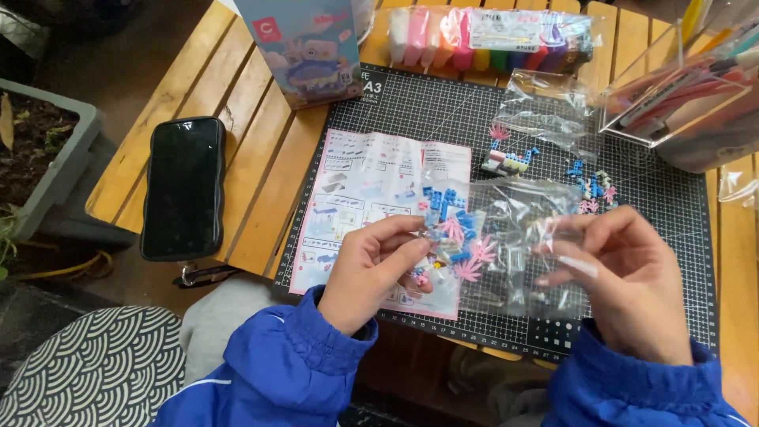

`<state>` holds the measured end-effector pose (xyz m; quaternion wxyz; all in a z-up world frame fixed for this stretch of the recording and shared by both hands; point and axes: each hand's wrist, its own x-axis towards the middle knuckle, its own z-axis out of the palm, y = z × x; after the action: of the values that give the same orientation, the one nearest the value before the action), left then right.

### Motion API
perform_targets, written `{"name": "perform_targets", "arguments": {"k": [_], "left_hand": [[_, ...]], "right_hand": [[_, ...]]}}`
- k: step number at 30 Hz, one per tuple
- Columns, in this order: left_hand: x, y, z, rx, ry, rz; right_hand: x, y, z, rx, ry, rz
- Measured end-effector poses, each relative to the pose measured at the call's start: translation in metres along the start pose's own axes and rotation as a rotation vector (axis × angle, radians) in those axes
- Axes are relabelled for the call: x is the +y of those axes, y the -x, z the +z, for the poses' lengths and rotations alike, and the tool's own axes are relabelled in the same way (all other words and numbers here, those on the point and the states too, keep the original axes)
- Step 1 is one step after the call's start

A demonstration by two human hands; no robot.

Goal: Assembling a small figurine using micro building blocks by following a printed instruction sheet.

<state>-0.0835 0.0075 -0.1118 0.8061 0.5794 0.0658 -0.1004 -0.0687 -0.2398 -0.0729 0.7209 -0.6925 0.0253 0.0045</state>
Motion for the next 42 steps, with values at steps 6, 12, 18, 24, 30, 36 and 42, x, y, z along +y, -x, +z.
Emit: {"name": "perform_targets", "arguments": {"k": [6, 12, 18, 24, 30, 36, 42], "left_hand": [[0.005, 0.002, 0.003, -0.055, -0.031, -0.103], [0.009, 0.004, 0.003, -0.06, -0.057, -0.081], [0.005, 0.004, 0.0, -0.03, -0.104, -0.069], [0.004, 0.005, 0.001, -0.051, -0.069, -0.061], [0.001, 0.004, 0.0, -0.09, -0.116, -0.015], [0.003, 0.005, -0.001, -0.132, -0.18, 0.057], [0.008, 0.007, 0.0, -0.173, -0.085, -0.01]], "right_hand": [[-0.007, 0.002, -0.017, -0.157, 0.287, 0.081], [-0.012, 0.005, -0.012, 0.015, 0.29, 0.106], [0.006, -0.001, -0.028, -0.145, 0.176, 0.225], [0.019, -0.001, -0.039, -0.064, 0.136, 0.262], [0.0, 0.001, -0.016, -0.354, 0.337, 0.235], [-0.003, 0.001, -0.008, -0.397, 0.278, 0.315], [0.002, -0.001, -0.012, -0.441, 0.355, 0.379]]}}
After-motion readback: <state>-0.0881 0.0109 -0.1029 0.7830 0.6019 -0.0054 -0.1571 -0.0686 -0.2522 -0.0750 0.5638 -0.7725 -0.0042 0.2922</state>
